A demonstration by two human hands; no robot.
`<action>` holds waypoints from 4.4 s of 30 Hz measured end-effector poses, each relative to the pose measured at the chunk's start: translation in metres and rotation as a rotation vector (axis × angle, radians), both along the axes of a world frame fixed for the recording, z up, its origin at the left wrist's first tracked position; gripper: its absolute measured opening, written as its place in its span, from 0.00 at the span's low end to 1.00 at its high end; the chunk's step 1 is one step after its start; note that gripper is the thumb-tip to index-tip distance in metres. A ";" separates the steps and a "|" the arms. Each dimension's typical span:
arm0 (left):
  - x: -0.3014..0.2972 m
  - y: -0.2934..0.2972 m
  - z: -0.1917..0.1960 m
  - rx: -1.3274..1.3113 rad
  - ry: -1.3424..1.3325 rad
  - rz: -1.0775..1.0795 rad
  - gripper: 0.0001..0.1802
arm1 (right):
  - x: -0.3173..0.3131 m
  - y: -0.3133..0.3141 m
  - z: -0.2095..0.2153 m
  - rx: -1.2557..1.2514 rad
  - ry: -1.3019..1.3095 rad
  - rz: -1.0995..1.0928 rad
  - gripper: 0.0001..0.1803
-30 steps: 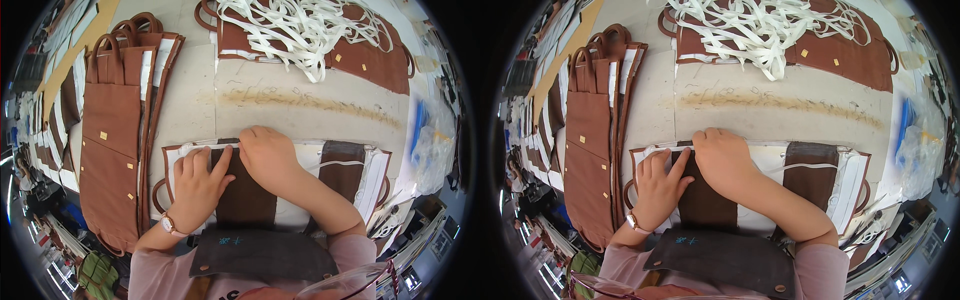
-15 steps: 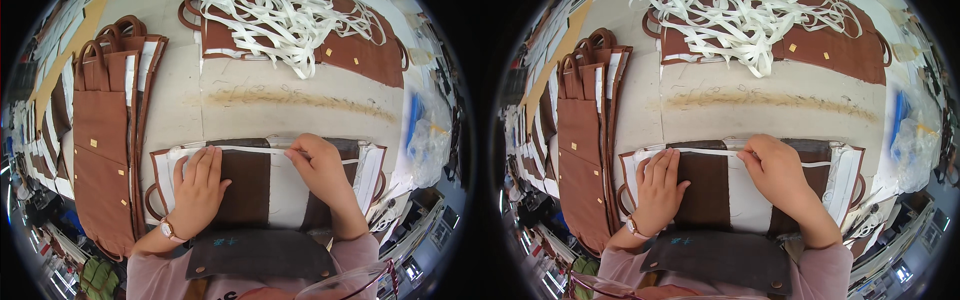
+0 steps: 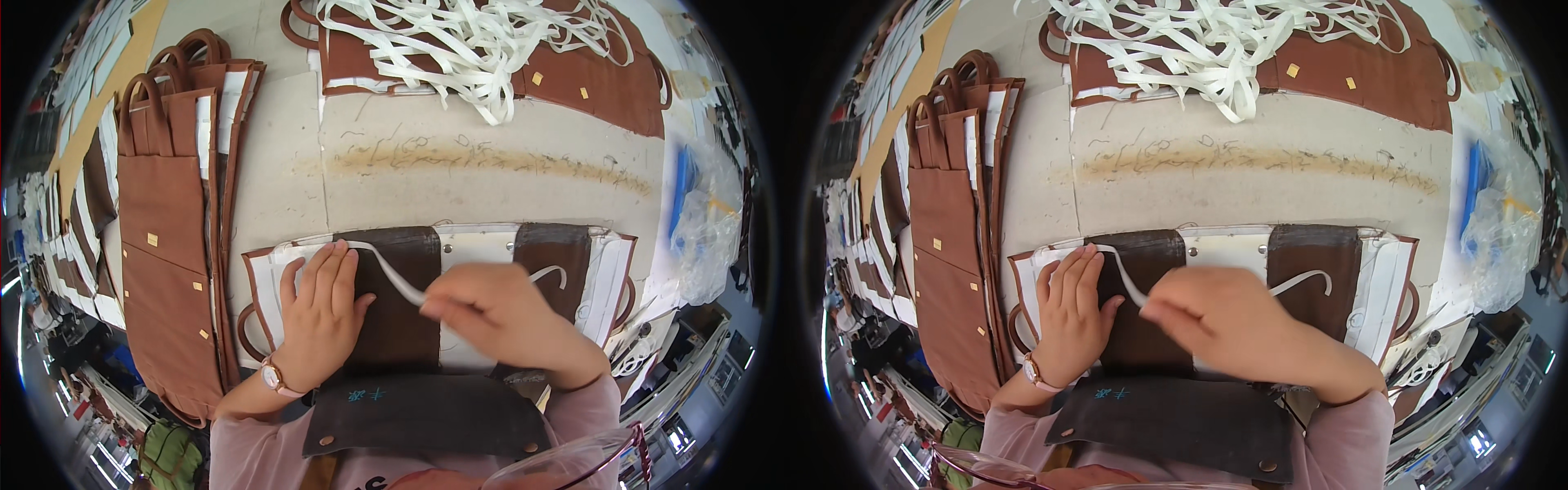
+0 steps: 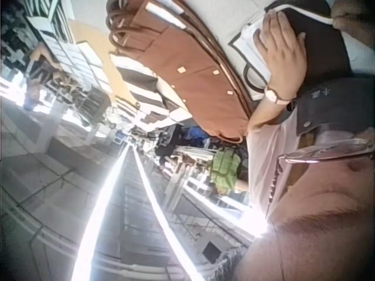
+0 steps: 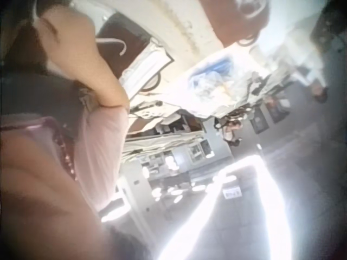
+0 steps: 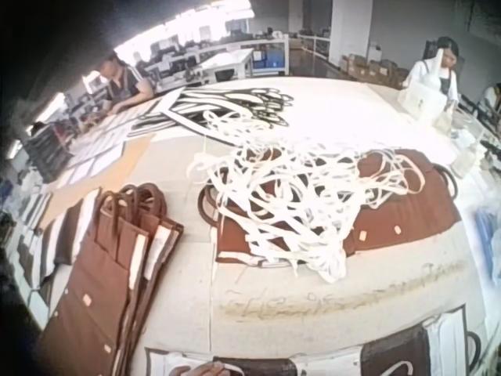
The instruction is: The person assembles brown tote bags at a workbench. They use a metal tool to press down seams and edges on the bag panels, then flip the bags to inspect the other side. The person also handles white straps, placing them onto the bag panels.
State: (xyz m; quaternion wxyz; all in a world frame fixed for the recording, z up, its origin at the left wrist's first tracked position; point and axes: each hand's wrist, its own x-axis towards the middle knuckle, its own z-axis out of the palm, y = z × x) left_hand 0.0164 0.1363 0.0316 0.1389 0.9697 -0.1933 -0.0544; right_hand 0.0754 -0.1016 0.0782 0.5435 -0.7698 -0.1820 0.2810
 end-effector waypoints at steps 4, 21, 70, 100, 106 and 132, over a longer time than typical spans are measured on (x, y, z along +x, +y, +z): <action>0.001 0.001 0.000 0.023 0.011 -0.019 0.38 | 0.007 -0.017 -0.022 -0.354 -0.185 -0.203 0.09; 0.002 0.001 -0.001 0.158 -0.001 -0.066 0.41 | 0.004 -0.016 -0.049 -0.505 -0.328 -0.212 0.10; 0.024 -0.035 0.008 0.158 -0.047 -0.170 0.37 | 0.005 -0.012 -0.057 -0.557 -0.434 -0.195 0.07; 0.023 -0.056 -0.010 -0.040 -0.157 -0.236 0.34 | -0.009 -0.028 -0.030 -0.541 -0.405 -0.188 0.13; 0.018 -0.055 -0.015 -0.057 -0.139 -0.245 0.35 | -0.003 -0.083 -0.017 -0.423 0.049 -0.388 0.10; 0.040 -0.061 0.000 0.039 -0.063 -0.317 0.28 | -0.002 -0.090 -0.046 -0.548 -0.179 -0.456 0.12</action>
